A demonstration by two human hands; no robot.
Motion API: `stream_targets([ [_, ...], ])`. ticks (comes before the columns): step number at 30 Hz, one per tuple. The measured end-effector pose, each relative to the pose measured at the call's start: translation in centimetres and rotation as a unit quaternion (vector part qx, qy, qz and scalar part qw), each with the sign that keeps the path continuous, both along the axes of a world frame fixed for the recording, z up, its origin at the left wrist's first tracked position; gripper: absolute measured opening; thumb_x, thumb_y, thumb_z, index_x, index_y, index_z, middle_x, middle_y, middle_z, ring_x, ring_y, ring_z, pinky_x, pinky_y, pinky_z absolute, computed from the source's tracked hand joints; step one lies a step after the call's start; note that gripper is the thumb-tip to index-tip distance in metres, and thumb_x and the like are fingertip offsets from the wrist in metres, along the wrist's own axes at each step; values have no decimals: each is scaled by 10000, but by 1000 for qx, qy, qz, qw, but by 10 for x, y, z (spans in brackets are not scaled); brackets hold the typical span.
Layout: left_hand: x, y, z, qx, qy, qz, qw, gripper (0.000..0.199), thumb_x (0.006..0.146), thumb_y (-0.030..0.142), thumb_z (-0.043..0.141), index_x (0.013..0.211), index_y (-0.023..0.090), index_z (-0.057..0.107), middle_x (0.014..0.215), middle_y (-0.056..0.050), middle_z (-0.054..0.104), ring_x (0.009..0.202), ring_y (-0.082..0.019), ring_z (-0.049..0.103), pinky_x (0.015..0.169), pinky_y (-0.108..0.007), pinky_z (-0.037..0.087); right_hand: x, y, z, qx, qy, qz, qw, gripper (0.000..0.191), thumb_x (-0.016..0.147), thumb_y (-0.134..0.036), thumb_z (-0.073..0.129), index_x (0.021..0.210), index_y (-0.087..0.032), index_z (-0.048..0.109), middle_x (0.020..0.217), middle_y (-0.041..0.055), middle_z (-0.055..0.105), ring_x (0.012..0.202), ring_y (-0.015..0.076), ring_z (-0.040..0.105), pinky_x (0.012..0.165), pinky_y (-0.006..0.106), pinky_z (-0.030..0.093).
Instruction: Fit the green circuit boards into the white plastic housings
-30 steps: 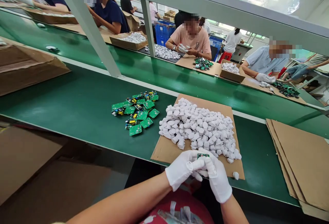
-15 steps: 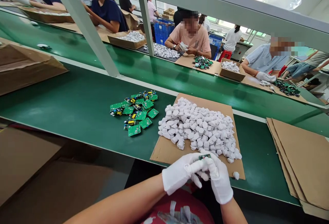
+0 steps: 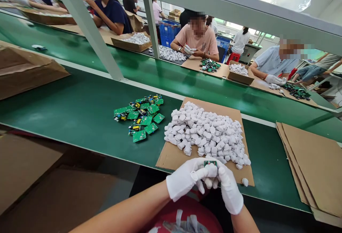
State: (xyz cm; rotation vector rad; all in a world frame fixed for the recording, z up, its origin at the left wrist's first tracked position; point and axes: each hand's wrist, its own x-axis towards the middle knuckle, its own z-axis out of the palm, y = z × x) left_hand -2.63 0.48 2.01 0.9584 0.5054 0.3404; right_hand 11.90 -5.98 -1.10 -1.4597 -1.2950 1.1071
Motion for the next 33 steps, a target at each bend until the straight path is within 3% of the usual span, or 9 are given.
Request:
stream_targets([
  [4, 1, -1, -5, 29, -30, -2, 999, 372, 743, 441, 616, 953, 135, 598, 702, -26, 582, 563, -84, 524, 423, -142, 439, 2, 0, -6, -15, -2, -52, 999, 485, 850, -538, 454, 1083, -159, 648, 752, 64, 680, 591, 155, 583, 449, 217, 436],
  [7, 3, -4, -12, 61, -48, 16, 997, 335, 750, 423, 609, 897, 122, 599, 658, -17, 563, 514, -66, 478, 379, -121, 371, 0, 1, -10, -38, 80, -32, 996, 582, 878, -575, 349, 1123, -121, 618, 572, 35, 629, 456, 128, 529, 388, 214, 393],
  [12, 1, -6, -13, 74, -36, 29, 996, 386, 764, 371, 611, 1071, 141, 568, 708, -12, 576, 543, -69, 479, 395, -127, 366, -3, 2, -10, -37, 76, -66, 994, 530, 812, -564, 511, 1066, -116, 636, 650, 46, 656, 474, 107, 515, 374, 194, 371],
  [16, 1, -8, -11, 90, -34, 36, 995, 317, 794, 321, 576, 1052, 137, 573, 679, -8, 576, 565, -88, 498, 449, -163, 378, -2, 0, -9, -32, 138, -23, 990, 662, 844, -639, 346, 1175, -114, 574, 575, 29, 626, 432, 118, 518, 367, 209, 386],
  [18, 3, -9, -13, 114, -21, 71, 991, 265, 788, 278, 582, 1012, 137, 584, 661, 4, 568, 583, -94, 510, 535, -197, 419, -2, 0, -9, -6, 107, -38, 994, 622, 839, -615, 393, 1203, -140, 564, 670, 47, 665, 530, 146, 581, 452, 236, 463],
  [20, 4, -11, -15, 148, 3, 104, 984, 255, 768, 233, 595, 1006, 142, 596, 709, -4, 590, 615, -101, 529, 610, -224, 445, -5, 1, -9, 17, 44, -72, 996, 512, 822, -530, 510, 1182, -174, 588, 867, 71, 697, 743, 187, 633, 652, 282, 523],
  [23, 4, -13, -17, 192, 15, 122, 974, 299, 763, 191, 573, 1058, 150, 608, 889, -54, 639, 695, -124, 562, 662, -238, 463, -9, 3, -8, 21, 11, -84, 996, 424, 837, -456, 518, 1145, -181, 616, 970, 80, 694, 916, 225, 620, 845, 344, 491],
  [29, 0, -9, -11, 230, 21, 121, 965, 337, 714, 80, 540, 1025, 158, 642, 1062, -76, 645, 941, -181, 580, 839, -268, 455, -13, 2, -6, 60, 25, -77, 995, 378, 866, -399, 479, 1144, -179, 609, 1035, 78, 672, 964, 217, 610, 857, 328, 483],
  [33, 1, -9, -10, 211, 5, 124, 970, 351, 720, 87, 551, 1051, 166, 638, 1066, -75, 654, 967, -189, 586, 866, -279, 451, -11, 1, -3, 74, -32, -79, 994, 332, 883, -377, 448, 1084, -181, 624, 953, 67, 696, 854, 191, 636, 776, 287, 499],
])
